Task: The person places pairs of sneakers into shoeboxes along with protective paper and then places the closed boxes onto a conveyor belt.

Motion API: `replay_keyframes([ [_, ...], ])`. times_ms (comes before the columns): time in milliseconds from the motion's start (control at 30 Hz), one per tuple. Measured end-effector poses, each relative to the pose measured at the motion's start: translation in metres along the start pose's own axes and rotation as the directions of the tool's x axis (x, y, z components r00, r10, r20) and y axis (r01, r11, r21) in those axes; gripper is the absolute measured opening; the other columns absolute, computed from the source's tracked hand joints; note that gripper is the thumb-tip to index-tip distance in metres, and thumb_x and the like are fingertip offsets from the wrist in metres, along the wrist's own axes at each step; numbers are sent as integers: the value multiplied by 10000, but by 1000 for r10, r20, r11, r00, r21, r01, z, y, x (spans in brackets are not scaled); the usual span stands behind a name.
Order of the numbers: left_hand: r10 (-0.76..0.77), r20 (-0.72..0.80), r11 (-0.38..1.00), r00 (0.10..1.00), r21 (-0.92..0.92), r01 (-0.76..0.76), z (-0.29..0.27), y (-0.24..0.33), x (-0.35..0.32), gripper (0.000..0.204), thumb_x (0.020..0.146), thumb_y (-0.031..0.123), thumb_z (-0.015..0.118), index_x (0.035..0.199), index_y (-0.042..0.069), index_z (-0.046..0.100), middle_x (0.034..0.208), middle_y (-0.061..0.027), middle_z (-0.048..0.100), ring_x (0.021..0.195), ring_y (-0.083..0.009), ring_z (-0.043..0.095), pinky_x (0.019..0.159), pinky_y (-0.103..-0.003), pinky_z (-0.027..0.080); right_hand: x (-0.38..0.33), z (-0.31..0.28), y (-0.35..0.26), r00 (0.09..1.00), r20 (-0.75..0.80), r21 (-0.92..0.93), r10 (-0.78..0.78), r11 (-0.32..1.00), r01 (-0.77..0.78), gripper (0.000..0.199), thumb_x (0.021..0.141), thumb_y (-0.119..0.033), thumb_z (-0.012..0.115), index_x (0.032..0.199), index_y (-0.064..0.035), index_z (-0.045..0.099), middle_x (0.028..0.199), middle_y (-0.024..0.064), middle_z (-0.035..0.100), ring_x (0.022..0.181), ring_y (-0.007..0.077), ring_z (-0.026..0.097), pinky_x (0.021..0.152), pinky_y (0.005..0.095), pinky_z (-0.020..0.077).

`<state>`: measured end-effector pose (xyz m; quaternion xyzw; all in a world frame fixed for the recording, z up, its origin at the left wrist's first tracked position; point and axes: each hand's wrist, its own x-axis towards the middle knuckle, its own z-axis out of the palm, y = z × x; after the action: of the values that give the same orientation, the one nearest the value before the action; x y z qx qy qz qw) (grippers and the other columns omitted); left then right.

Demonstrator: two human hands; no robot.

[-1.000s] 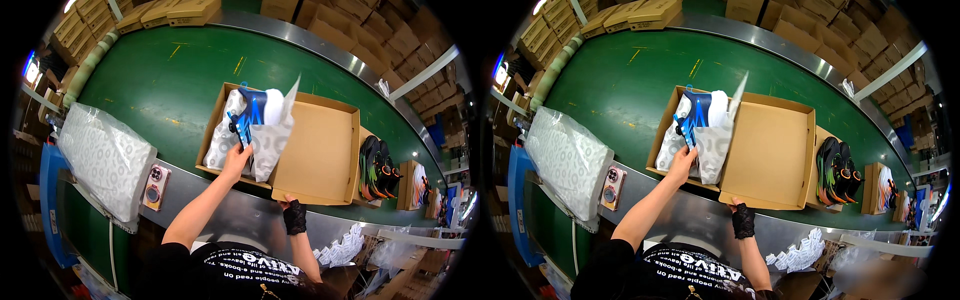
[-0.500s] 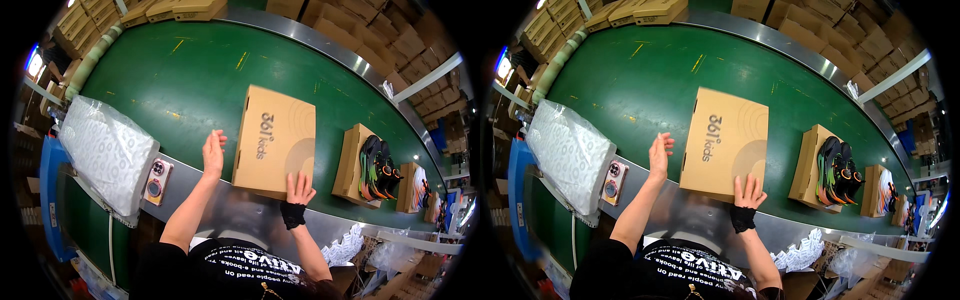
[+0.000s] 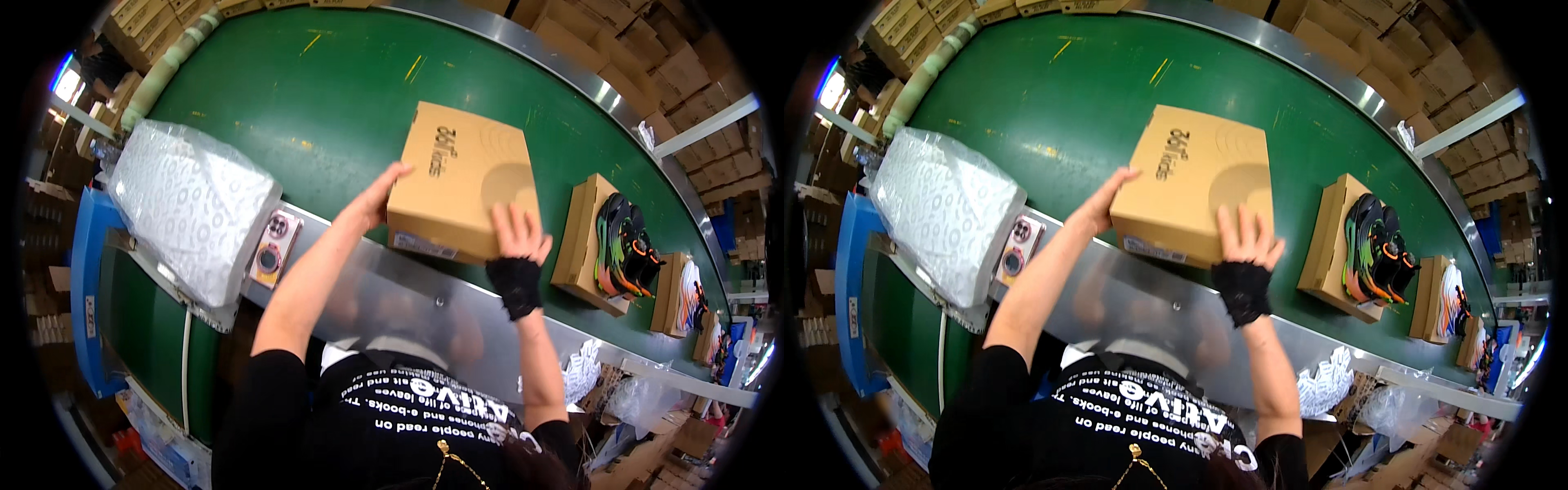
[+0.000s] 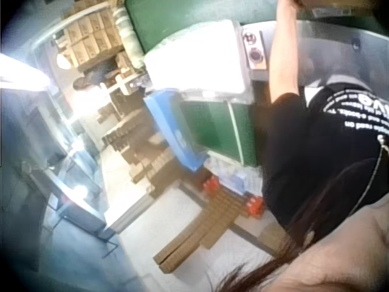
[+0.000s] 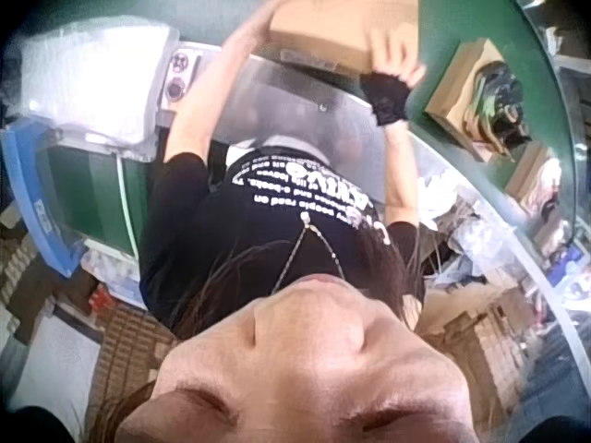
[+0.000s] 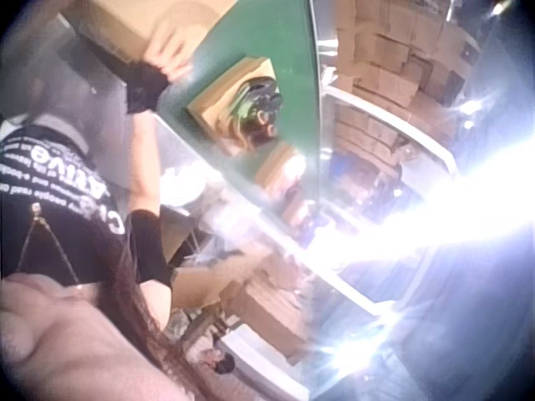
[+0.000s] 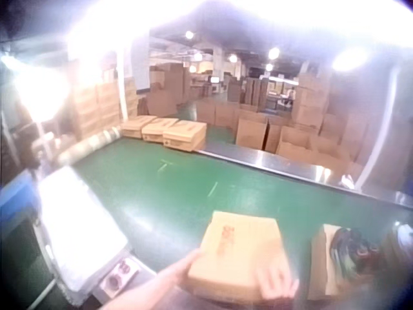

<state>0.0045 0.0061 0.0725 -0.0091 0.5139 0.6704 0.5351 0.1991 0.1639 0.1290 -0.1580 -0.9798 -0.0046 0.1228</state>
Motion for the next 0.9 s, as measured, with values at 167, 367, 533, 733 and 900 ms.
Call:
replay_keyframes([
  [167, 173, -79, 964, 982, -190, -185, -14, 25, -78, 640, 714, 502, 508, 1175, 61, 450, 1101, -109, 527, 979, -217, 522, 819, -336, 419, 30, -42, -11, 913, -400, 236, -80, 954, 187, 666, 577, -10, 537, 1225, -54, 392, 1239, 156, 386, 1105, 303, 395, 898, 392, 307],
  [367, 394, -487, 761, 779, -302, -574, -86, 16, -216, 560, 740, 483, 492, 1127, 79, 479, 1038, -83, 542, 913, -196, 527, 749, -332, 444, -40, 39, -15, 994, 15, 364, -110, 926, 97, 598, 688, -153, 643, 1222, -66, 389, 1250, 173, 366, 1152, 328, 350, 948, 446, 272],
  [533, 425, -752, 553, 503, -224, -803, -149, -5, -316, 492, 759, 473, 454, 1080, 103, 504, 1003, -51, 556, 888, -195, 529, 734, -352, 445, -114, 110, -4, 880, 472, 153, 50, 979, -138, 763, 611, -418, 669, 1245, -117, 370, 1264, 134, 374, 1173, 285, 335, 928, 524, 217],
  [733, 206, -964, 381, 169, -80, -921, -213, -48, -378, 643, 673, 497, 475, 1218, 169, 378, 1250, -79, 352, 1136, -312, 352, 833, -548, 355, -108, 103, -10, 881, 471, 227, 50, 958, -175, 720, 605, -443, 664, 1197, -121, 409, 1213, 99, 439, 1141, 253, 381, 914, 536, 219],
  [900, -18, -982, 511, 186, -169, -843, -283, -82, -347, 934, 668, 495, 603, 1345, 181, 41, 1327, -172, 236, 1146, -329, 352, 862, -506, 371, -104, 109, -11, 898, 436, 156, 65, 977, -146, 718, 626, -485, 632, 1205, -128, 403, 1194, 114, 432, 1148, 252, 372, 912, 566, 237],
])
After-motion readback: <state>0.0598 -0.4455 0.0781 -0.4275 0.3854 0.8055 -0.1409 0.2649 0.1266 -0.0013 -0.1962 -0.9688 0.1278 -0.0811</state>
